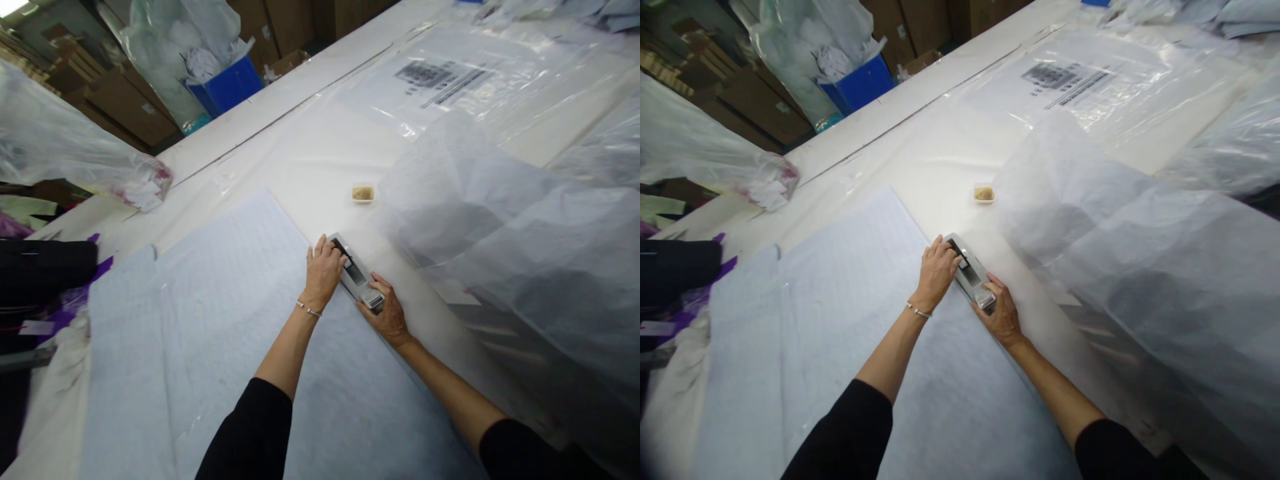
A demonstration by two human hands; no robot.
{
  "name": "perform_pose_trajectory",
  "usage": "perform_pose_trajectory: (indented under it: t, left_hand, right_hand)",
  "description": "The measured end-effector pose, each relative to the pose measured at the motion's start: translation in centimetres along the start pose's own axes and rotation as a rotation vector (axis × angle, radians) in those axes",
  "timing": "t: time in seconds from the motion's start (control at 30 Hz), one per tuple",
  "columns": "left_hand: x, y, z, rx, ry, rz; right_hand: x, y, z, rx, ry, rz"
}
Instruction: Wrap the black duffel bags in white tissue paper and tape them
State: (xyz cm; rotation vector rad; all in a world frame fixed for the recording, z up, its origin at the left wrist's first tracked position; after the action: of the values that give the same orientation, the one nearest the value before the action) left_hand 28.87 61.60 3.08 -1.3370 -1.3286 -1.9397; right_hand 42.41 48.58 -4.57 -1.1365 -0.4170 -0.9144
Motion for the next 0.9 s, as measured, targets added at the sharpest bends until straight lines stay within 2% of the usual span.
perform_pose_trajectory:
  t: [0.17, 0.3, 0.43, 0.53, 0.67, 0.9]
  left_hand:
    - [1.4, -0.3, 0.6, -0.029, -0.068, -0.036]
    - [0.9, 0.8, 0.4, 0.026, -0.089, -0.017]
    - [-0.3, 1.7, 0.4, 0.139, -0.025, 0.032]
    - [-0.8, 1.6, 0.5, 0.171, 0.028, 0.033]
    - [-0.6, 1.4, 0.4, 0.144, 0.073, -0.003]
    - [-0.1, 2.1, 0.6, 0.073, 0.071, 0.050]
  right_hand:
    - [0.1, 0.1, 0.0, -0.006, 0.014, -0.017]
    - [0.1, 0.3, 0.0, -0.018, 0.004, -0.008]
    - [0.2, 0.2, 0.0, -0.014, 0.014, 0.008]
    - [0.2, 0.2, 0.1, -0.020, 0.009, 0.012]
    - [0.2, 0.3, 0.1, -0.019, 0.012, 0.009]
    - [0.3, 0.3, 0.0, -0.028, 0.006, 0.026]
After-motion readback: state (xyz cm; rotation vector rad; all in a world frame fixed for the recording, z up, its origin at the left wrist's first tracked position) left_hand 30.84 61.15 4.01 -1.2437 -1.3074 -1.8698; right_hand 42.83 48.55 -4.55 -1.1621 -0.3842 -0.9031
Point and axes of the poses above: each hand's wrist, its own z-axis towards the middle knuckle, its own x-axis out of the back of the hand, y = z × x, the point moved 5 cm from there along z, towards the middle knuckle, and after that the axes turned 14 degrees about -z, right-handed, at the moved point
